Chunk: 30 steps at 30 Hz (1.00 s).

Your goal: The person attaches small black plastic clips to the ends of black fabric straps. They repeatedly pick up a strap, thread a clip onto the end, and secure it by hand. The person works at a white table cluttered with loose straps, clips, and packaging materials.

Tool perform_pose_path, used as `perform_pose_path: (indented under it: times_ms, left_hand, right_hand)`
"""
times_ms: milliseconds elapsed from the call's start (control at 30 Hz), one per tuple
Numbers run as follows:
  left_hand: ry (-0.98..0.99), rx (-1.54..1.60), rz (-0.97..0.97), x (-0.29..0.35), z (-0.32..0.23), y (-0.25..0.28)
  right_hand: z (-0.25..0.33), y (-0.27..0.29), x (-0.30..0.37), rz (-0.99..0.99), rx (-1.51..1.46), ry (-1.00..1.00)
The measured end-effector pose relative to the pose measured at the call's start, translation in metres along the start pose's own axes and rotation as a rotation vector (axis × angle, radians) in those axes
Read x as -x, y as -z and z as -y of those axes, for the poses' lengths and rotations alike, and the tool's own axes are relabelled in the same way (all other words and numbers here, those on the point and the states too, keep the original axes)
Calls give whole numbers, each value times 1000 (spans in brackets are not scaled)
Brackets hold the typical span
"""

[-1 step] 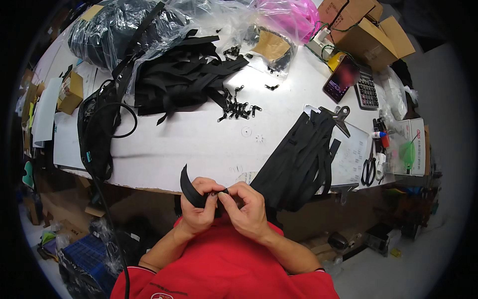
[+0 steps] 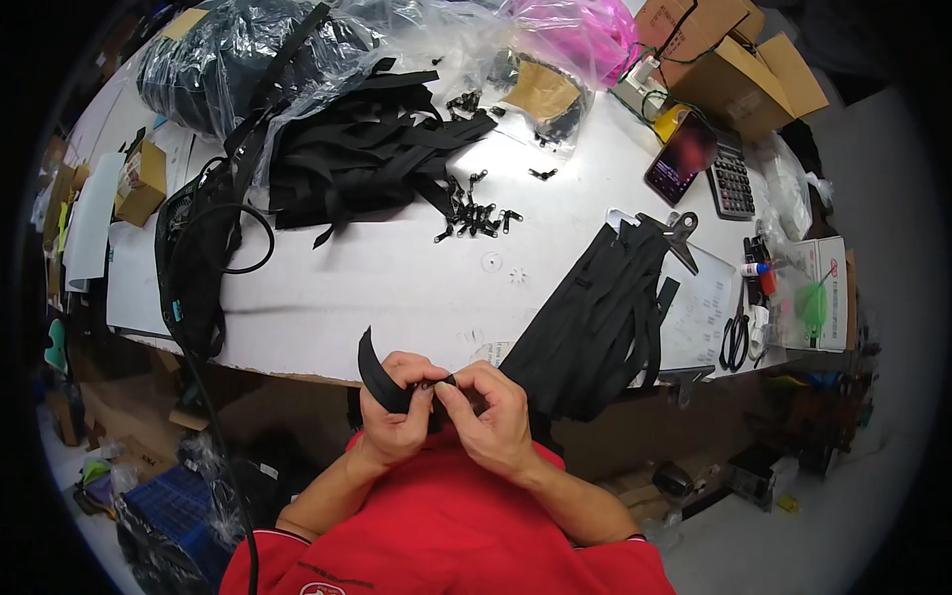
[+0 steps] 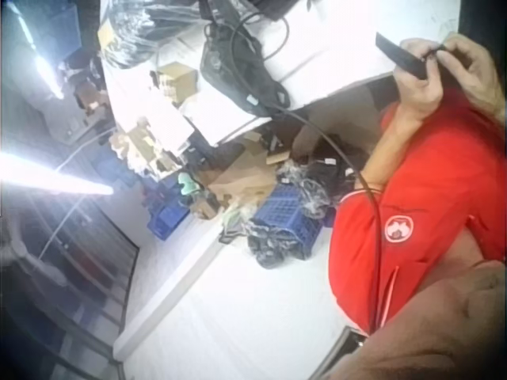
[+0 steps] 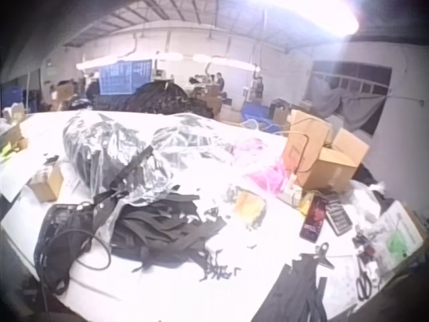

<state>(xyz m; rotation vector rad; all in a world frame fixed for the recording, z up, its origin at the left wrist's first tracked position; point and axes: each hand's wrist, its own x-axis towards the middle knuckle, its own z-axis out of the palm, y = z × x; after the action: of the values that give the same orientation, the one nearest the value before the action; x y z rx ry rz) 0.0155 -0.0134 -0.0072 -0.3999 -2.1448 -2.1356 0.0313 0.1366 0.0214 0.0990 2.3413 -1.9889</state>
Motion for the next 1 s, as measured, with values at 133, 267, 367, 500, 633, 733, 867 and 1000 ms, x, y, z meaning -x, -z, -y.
perform_pose_path:
  times_ms: [133, 267, 367, 500, 633, 733, 867, 1000]
  left_hand:
    - [12, 36, -25, -2, -3, 2]
    - [9, 24, 7, -2, -3, 3]
    - [15, 78, 0, 0, 0, 3]
    - [-34, 167, -39, 6, 6, 2]
    - [21, 179, -12, 5, -1, 3]
    - [1, 108, -11, 3, -1, 2]
    - [96, 160, -34, 6, 2, -5]
    - [333, 360, 19, 4, -2, 2]
  right_hand:
    - [3, 7, -8, 66, 138, 106]
    - [5, 6, -6, 93, 76, 49]
    - [7, 6, -7, 83, 111, 49]
    - [5, 17, -15, 149, 61, 110]
    - [3, 20, -15, 151, -114, 65]
    - [-1, 15, -12, 78, -59, 63]
    - [1, -3, -3, -58, -181, -52]
    - [-4, 5, -7, 11, -323, -37]
